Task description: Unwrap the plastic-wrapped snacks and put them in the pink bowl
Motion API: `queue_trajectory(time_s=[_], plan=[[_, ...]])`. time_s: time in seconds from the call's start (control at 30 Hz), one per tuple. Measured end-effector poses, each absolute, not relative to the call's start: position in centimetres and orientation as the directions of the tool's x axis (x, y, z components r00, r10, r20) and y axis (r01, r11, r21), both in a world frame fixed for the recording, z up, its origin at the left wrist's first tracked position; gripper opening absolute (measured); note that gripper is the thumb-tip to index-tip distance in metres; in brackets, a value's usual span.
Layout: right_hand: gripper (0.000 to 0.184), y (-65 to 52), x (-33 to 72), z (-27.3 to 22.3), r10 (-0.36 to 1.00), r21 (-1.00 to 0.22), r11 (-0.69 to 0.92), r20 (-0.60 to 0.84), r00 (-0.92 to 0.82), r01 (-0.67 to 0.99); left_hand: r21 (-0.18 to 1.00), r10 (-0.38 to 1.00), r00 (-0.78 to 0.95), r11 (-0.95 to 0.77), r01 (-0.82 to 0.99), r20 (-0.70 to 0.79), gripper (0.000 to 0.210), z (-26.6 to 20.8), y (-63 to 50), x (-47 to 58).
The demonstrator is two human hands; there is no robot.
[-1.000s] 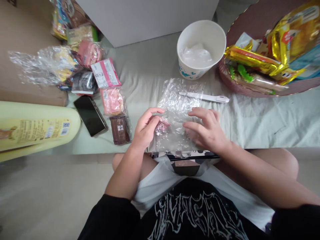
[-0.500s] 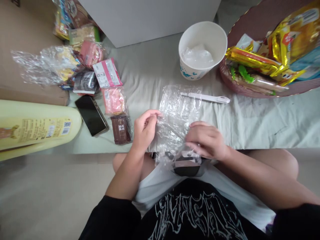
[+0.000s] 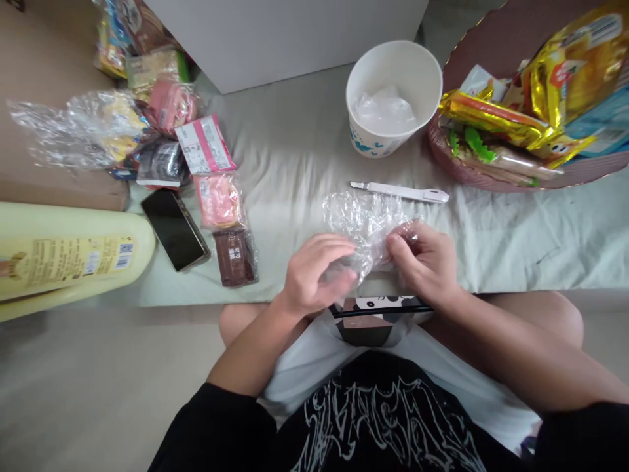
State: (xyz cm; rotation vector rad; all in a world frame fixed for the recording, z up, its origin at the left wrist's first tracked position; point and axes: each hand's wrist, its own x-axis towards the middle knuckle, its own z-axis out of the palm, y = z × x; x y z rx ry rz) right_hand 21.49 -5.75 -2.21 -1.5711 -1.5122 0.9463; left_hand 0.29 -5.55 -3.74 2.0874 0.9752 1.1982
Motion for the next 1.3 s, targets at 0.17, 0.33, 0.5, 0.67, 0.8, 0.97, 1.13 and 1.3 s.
queue_trajectory(time_s=[0.17,0.33,0.5,0.67,0.8,0.97,1.13,1.3], plan=[[0.035,-5.6,21.8,-2.2,0.999,-0.873,0.015,-0.010,-0.048,0.487,0.963,0.994,0.091,-0.087,0.253,0.065,0.020,-3.6,-5.6,-0.2],[0.041,-5.1,21.9,-2.0,0.998,-0.843,-0.047,-0.058,-0.003,0.536,0.969,0.993,0.077,0.074,0.236,-0.094,0.030,-3.7,-4.9,0.2],[0.033,-4.6,22.4,-2.0,0.997,-0.819,-0.061,-0.078,-0.004,0.571,0.923,0.996,0.087,-0.017,0.385,-0.018,0.036,-3.6,-4.6,0.5],[0.019,-4.2,22.9,-2.2,0.997,-0.729,-0.074,-0.047,0.058,0.680,0.825,0.997,0.026,-0.080,0.559,0.079,0.034,-4.2,-4.3,0.6],[0.024,-4.0,23.2,-2.1,0.999,-0.711,-0.045,-0.019,0.044,0.702,0.793,0.991,0.007,-0.110,0.599,0.131,0.031,-4.8,-4.1,0.7],[0.036,-4.1,23.5,-2.6,0.999,-0.664,0.036,0.015,-0.035,0.747,0.790,0.994,0.012,-0.095,0.605,0.111,0.034,-4.7,-3.8,0.6],[0.033,-4.3,23.7,-3.3,0.995,-0.560,0.099,0.063,-0.077,0.823,0.793,0.997,0.042,-0.077,0.605,0.065,0.025,-4.6,-3.6,0.5],[0.036,-4.6,23.4,-3.3,0.989,-0.516,0.147,0.079,-0.123,0.844,0.796,0.999,0.026,-0.054,0.603,0.048,0.022,-4.8,-3.5,0.6]])
